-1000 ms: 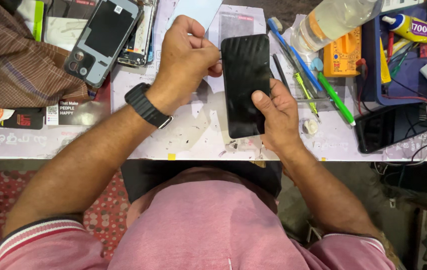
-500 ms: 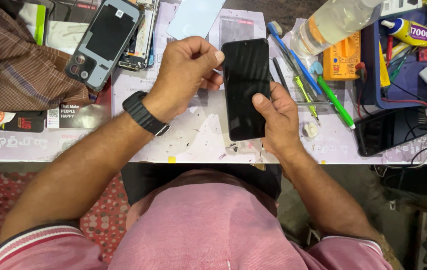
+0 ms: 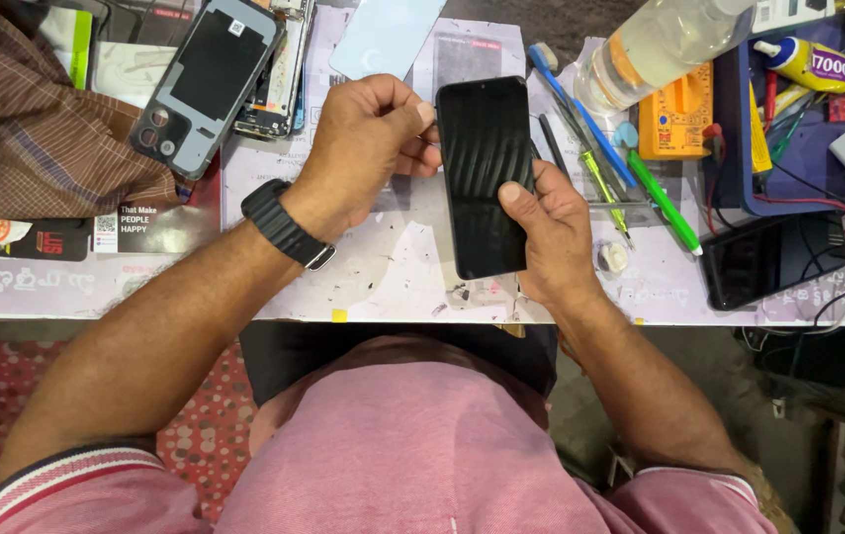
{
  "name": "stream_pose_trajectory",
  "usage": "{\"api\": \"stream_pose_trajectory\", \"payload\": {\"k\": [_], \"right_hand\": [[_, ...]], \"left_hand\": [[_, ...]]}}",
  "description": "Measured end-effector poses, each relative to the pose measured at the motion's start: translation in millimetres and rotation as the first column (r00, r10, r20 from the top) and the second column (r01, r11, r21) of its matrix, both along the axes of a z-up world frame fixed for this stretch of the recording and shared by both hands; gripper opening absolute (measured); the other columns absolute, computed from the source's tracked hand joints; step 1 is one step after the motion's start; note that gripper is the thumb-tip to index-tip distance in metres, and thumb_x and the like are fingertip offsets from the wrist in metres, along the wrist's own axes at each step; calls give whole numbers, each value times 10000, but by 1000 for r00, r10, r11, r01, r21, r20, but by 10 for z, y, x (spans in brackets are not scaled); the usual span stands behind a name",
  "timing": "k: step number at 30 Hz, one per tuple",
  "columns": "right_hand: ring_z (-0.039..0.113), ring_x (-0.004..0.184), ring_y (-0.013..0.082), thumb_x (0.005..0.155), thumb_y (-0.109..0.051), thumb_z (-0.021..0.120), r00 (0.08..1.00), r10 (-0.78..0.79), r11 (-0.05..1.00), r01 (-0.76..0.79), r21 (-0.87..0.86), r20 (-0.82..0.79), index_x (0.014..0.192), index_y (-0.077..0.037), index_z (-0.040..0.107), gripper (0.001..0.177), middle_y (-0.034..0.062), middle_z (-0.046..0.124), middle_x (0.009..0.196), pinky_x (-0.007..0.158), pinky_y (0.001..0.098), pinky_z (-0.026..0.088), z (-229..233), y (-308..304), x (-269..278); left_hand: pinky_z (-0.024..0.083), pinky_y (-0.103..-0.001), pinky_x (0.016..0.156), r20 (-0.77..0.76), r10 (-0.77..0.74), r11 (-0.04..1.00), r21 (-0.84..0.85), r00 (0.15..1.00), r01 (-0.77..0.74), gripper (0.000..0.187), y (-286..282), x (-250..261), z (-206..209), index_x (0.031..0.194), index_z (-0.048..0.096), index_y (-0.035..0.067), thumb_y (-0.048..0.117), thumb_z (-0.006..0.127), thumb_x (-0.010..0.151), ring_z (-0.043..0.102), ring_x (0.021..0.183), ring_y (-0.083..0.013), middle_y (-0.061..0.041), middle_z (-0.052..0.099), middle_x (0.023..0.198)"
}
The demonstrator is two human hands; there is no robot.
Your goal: The person uses a green precision tool to pry and separate the back cover of a black smartphone. They then insert a SIM card into the tray and reassemble the phone by snapping the back cover back into place. The person handles the phone and tools on a cluttered workbench.
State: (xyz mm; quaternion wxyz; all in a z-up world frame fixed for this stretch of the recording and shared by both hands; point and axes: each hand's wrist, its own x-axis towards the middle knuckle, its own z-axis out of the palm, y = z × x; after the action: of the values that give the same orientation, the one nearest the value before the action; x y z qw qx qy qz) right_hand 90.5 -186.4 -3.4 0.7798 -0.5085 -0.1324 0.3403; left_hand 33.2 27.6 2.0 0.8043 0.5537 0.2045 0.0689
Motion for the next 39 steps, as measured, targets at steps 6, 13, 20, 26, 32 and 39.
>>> {"api": "stream_pose_trajectory", "payload": {"k": [6, 13, 20, 26, 32, 39], "right_hand": [[660, 1039, 132, 1020, -113, 676, 1000, -7, 1000, 7, -13, 12, 1280, 40, 600, 311, 88, 705, 1169, 975, 292, 542, -280, -133, 60], [652, 1016, 120, 1024, -111, 681, 999, -9, 999, 11, -36, 39, 1262, 35, 602, 290, 75, 703, 1146, 956, 279, 539, -319, -133, 51], [665, 1003, 127, 1009, -111, 680, 1000, -20, 999, 20, -48, -4, 1275, 39, 602, 315, 81, 713, 1135, 945, 284, 547, -220, -92, 64], [672, 1002, 139, 1024, -102, 682, 1000, -15, 1000, 15, -26, -7, 1280, 53, 595, 312, 95, 711, 1142, 938, 294, 560, -283, -124, 76], [673, 1008, 134, 1020, -107, 674, 1000, -21, 999, 20, -38, -8, 1288, 45, 594, 319, 100, 706, 1155, 945, 289, 559, -281, -123, 72], [677, 962, 134, 1020, -109, 680, 999, -30, 999, 30, -45, -15, 1260, 45, 601, 296, 96, 714, 1119, 900, 288, 572, -289, -118, 79]], "left_hand": [[620, -272, 579, -31, -15, 994, -113, 999, 11, 168, 6, -15, 33, 840, 630, 22, 99, 653, 987, 699, 613, -136, -85, 687, 773], [594, -271, 544, -22, 47, 997, -56, 999, -48, 170, -37, 18, -21, 809, 625, 19, 67, 665, 967, 666, 590, -134, -73, 661, 752], [614, -281, 561, -34, 33, 999, -34, 999, -34, 174, 2, 33, -6, 795, 617, 6, 38, 628, 966, 685, 602, -145, -114, 694, 761], [620, -283, 573, 5, 27, 995, -91, 1000, -26, 173, 32, 21, -12, 812, 620, -3, 28, 588, 979, 704, 624, -158, -129, 692, 782], [626, -290, 586, 15, 14, 994, -112, 1000, -12, 168, 60, 9, -38, 818, 623, -1, 32, 591, 979, 716, 641, -170, -133, 696, 789], [631, -295, 593, 17, 9, 993, -120, 1000, -7, 145, 63, 18, -55, 815, 636, 10, 36, 608, 955, 726, 649, -173, -132, 699, 797]]}}
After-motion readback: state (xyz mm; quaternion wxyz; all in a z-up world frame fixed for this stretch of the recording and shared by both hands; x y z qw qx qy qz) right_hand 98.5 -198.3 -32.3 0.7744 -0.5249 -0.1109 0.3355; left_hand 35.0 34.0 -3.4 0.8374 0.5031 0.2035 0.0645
